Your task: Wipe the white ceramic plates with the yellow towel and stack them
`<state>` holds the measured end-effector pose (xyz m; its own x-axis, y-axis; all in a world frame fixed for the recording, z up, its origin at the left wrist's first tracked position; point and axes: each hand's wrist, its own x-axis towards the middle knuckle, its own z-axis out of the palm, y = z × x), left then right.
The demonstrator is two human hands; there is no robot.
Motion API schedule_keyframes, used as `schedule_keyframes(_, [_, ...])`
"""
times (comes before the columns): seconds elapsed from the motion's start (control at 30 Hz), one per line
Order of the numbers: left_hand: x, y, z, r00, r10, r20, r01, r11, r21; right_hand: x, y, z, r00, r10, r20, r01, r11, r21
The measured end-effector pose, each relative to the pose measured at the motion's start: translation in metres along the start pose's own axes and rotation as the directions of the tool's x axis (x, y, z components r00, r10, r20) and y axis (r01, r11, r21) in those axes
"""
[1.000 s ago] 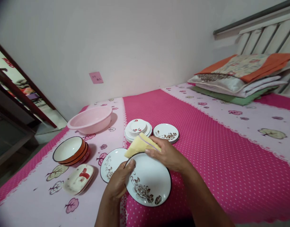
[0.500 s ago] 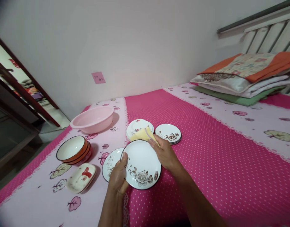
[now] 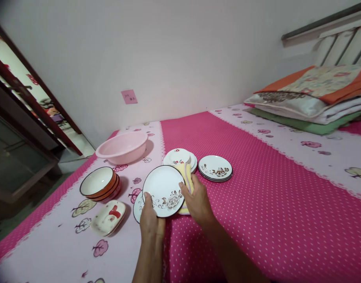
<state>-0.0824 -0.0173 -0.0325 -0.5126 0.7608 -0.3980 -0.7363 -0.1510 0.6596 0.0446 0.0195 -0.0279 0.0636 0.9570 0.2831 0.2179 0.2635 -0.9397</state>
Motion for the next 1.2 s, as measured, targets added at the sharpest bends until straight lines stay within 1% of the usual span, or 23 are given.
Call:
schedule_keyframes(0.07, [-0.003, 0.007, 0.001, 0.997, -0.015, 0.074, 0.016, 1.0, -0.011, 0.003, 0.002, -0.005, 1.0, 0.005, -0.005, -0.005, 0.999, 0.04])
schedule_keyframes(0.13, [-0.005, 0.019, 0.0, 0.981, -0.051, 0.189, 0.054, 0.999, -0.008, 0.008, 0.005, -0.013, 1.0, 0.006, 0.03, -0.008, 0.996, 0.087])
schedule_keyframes(0.17, [-0.004, 0.025, -0.002, 0.967, -0.073, 0.245, 0.072, 0.997, 0.01, 0.01, 0.007, -0.017, 0.998, 0.002, 0.063, -0.008, 0.994, 0.106])
schedule_keyframes(0.23, [-0.002, 0.038, -0.009, 0.928, -0.122, 0.351, 0.094, 0.991, 0.095, 0.013, 0.009, -0.023, 0.988, -0.008, 0.152, -0.013, 0.99, 0.137])
schedule_keyframes(0.3, [0.001, 0.048, -0.016, 0.899, -0.161, 0.407, 0.088, 0.977, 0.192, 0.013, 0.011, -0.025, 0.969, -0.019, 0.247, -0.023, 0.986, 0.168])
schedule_keyframes(0.33, [0.003, 0.05, -0.019, 0.894, -0.171, 0.414, 0.079, 0.97, 0.229, 0.013, 0.011, -0.025, 0.958, -0.024, 0.286, -0.03, 0.983, 0.182])
schedule_keyframes(0.37, [0.004, 0.052, -0.022, 0.895, -0.175, 0.41, 0.072, 0.964, 0.255, 0.012, 0.011, -0.023, 0.949, -0.025, 0.315, -0.038, 0.98, 0.195])
schedule_keyframes(0.43, [0.006, 0.051, -0.023, 0.914, -0.155, 0.375, 0.047, 0.959, 0.28, 0.011, 0.011, -0.02, 0.942, -0.02, 0.334, -0.052, 0.977, 0.205])
schedule_keyframes(0.57, [0.006, 0.043, -0.018, 0.964, -0.049, 0.262, -0.024, 0.962, 0.27, 0.008, 0.008, -0.013, 0.955, 0.003, 0.295, -0.072, 0.972, 0.222])
schedule_keyframes(0.7, [0.008, 0.037, -0.014, 0.987, 0.061, 0.148, -0.096, 0.966, 0.238, 0.001, 0.006, -0.003, 0.963, -0.02, 0.267, -0.05, 0.966, 0.252])
schedule_keyframes(0.8, [0.007, 0.035, -0.012, 0.988, 0.156, 0.017, -0.156, 0.964, 0.216, -0.008, 0.004, 0.009, 0.972, -0.003, 0.237, -0.058, 0.966, 0.252])
schedule_keyframes(0.87, [0.004, 0.033, -0.009, 0.98, 0.191, -0.058, -0.176, 0.963, 0.202, -0.015, 0.003, 0.018, 0.974, 0.021, 0.225, -0.081, 0.962, 0.26])
schedule_keyframes(0.97, [-0.002, 0.029, -0.004, 0.973, 0.206, -0.105, -0.186, 0.967, 0.175, -0.021, 0.001, 0.025, 0.974, 0.039, 0.224, -0.112, 0.939, 0.326])
schedule_keyframes(1.03, [-0.004, 0.026, -0.002, 0.974, 0.21, -0.089, -0.196, 0.969, 0.149, -0.02, 0.0, 0.025, 0.971, 0.054, 0.233, -0.143, 0.912, 0.384])
schedule_keyframes(1.07, [-0.003, 0.027, -0.003, 0.977, 0.208, -0.053, -0.2, 0.971, 0.132, -0.019, 0.0, 0.023, 0.967, 0.071, 0.244, -0.169, 0.898, 0.407])
schedule_keyframes(1.13, [0.0, 0.031, -0.006, 0.981, 0.179, 0.071, -0.186, 0.977, 0.108, -0.016, 0.001, 0.015, 0.956, 0.111, 0.272, -0.225, 0.871, 0.436])
schedule_keyframes(1.2, [0.005, 0.041, -0.011, 0.966, 0.107, 0.236, -0.143, 0.98, 0.14, -0.012, 0.003, 0.006, 0.943, 0.13, 0.306, -0.263, 0.854, 0.448])
